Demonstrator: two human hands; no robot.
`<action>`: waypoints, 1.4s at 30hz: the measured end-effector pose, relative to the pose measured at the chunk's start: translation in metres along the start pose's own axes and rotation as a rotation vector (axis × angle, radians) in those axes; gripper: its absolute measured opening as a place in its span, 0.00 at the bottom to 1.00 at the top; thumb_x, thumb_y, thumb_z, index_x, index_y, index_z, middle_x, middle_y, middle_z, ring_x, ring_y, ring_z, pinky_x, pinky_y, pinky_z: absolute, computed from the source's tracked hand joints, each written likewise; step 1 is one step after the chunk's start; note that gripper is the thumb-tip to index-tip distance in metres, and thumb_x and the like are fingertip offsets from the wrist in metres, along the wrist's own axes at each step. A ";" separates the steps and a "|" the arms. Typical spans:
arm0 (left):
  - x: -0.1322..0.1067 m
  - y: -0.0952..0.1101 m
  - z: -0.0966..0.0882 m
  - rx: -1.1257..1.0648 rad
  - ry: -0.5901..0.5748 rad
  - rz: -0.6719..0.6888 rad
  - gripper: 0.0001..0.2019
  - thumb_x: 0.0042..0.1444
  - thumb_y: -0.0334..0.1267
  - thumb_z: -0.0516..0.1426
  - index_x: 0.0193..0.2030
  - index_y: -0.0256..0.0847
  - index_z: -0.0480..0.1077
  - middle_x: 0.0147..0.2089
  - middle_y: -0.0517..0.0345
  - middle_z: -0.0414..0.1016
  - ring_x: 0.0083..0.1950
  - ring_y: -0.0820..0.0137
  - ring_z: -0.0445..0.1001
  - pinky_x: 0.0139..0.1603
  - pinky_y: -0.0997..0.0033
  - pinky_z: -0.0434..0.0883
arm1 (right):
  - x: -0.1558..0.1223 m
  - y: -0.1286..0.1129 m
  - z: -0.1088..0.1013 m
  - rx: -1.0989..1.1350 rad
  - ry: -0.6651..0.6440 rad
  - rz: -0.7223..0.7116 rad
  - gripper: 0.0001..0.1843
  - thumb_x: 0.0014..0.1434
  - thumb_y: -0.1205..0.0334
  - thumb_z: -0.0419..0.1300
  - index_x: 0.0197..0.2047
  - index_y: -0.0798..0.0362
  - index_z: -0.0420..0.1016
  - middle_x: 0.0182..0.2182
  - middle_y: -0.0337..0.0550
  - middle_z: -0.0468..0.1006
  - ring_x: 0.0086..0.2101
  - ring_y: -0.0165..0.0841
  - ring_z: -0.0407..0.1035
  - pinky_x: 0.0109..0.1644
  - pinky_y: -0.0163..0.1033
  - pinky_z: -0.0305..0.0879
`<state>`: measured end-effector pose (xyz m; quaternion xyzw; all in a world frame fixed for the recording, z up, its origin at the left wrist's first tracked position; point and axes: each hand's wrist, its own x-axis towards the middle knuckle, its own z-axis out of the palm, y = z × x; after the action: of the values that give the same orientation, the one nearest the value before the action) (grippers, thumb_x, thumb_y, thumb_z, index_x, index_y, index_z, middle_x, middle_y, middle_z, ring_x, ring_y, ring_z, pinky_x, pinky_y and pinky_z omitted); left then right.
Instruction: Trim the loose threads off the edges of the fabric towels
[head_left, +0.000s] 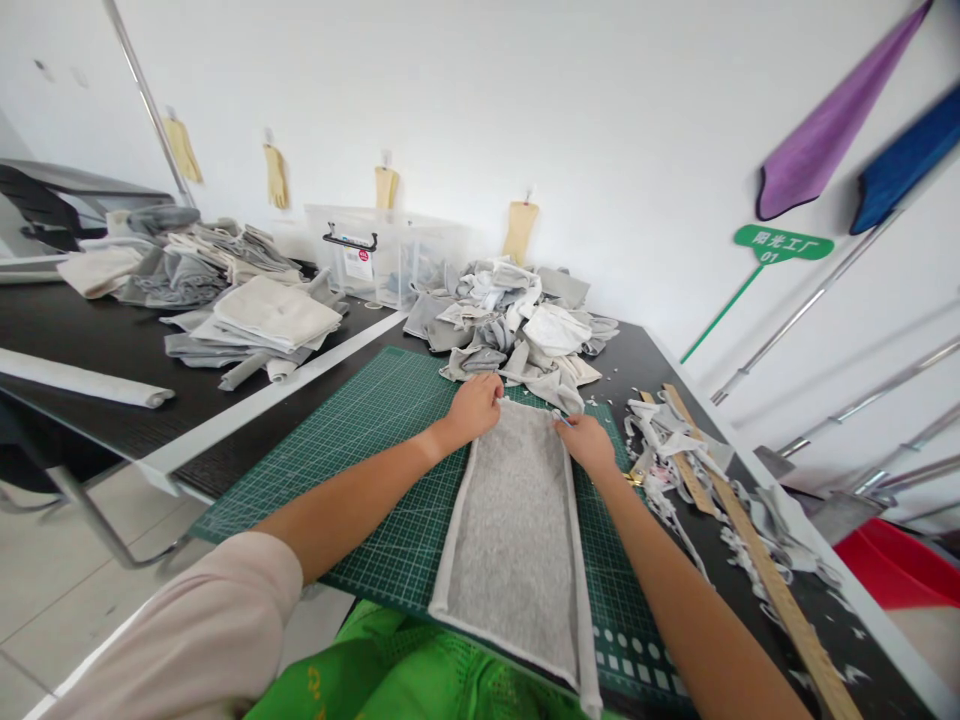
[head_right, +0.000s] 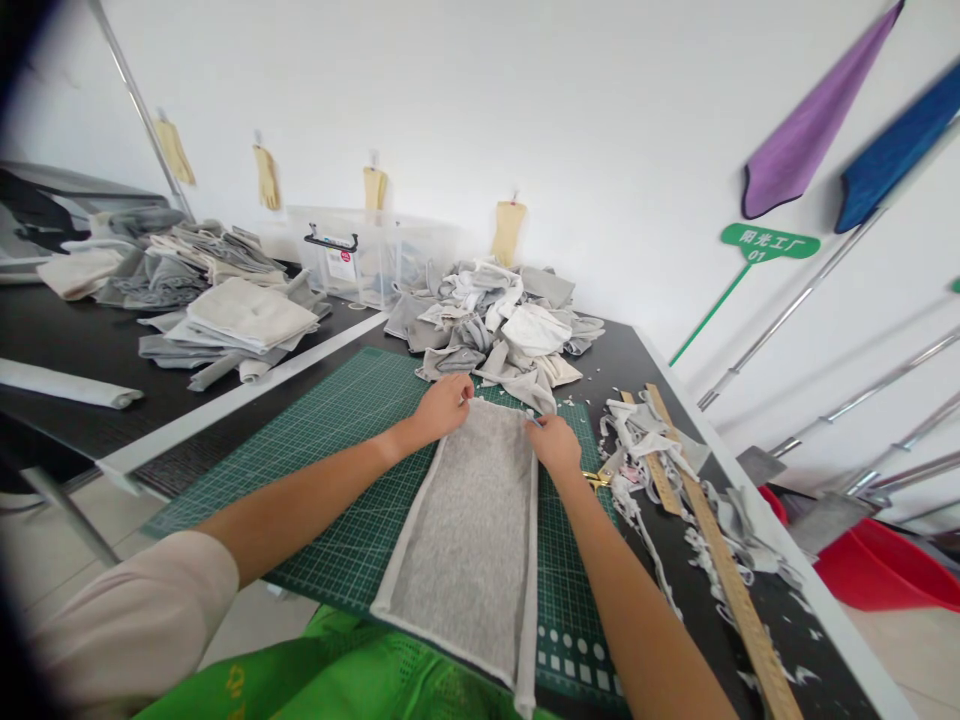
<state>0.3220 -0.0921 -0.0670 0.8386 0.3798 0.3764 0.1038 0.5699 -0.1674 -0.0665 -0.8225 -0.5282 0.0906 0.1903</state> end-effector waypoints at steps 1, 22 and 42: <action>0.002 0.004 0.001 -0.025 -0.056 0.063 0.13 0.53 0.23 0.52 0.41 0.41 0.71 0.42 0.48 0.75 0.47 0.58 0.73 0.51 0.59 0.68 | 0.003 0.006 0.000 0.053 -0.008 -0.022 0.20 0.62 0.44 0.58 0.37 0.50 0.81 0.34 0.49 0.81 0.38 0.43 0.76 0.38 0.39 0.63; 0.050 0.040 0.109 -0.555 -0.240 0.166 0.16 0.58 0.30 0.53 0.47 0.39 0.80 0.47 0.50 0.83 0.47 0.62 0.78 0.52 0.65 0.71 | -0.003 0.024 -0.004 0.858 -0.166 0.026 0.22 0.51 0.40 0.65 0.32 0.49 0.64 0.16 0.26 0.53 0.17 0.24 0.43 0.19 0.33 0.36; 0.039 0.047 0.092 -0.465 -0.187 0.035 0.09 0.64 0.41 0.58 0.41 0.40 0.78 0.41 0.55 0.81 0.44 0.65 0.75 0.50 0.68 0.70 | 0.007 0.038 0.013 0.446 0.223 -0.164 0.27 0.61 0.36 0.57 0.40 0.53 0.82 0.31 0.43 0.79 0.34 0.39 0.70 0.37 0.38 0.56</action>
<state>0.4303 -0.0863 -0.0884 0.8298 0.2573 0.3763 0.3220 0.6000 -0.1726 -0.0936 -0.7197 -0.5357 0.0979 0.4306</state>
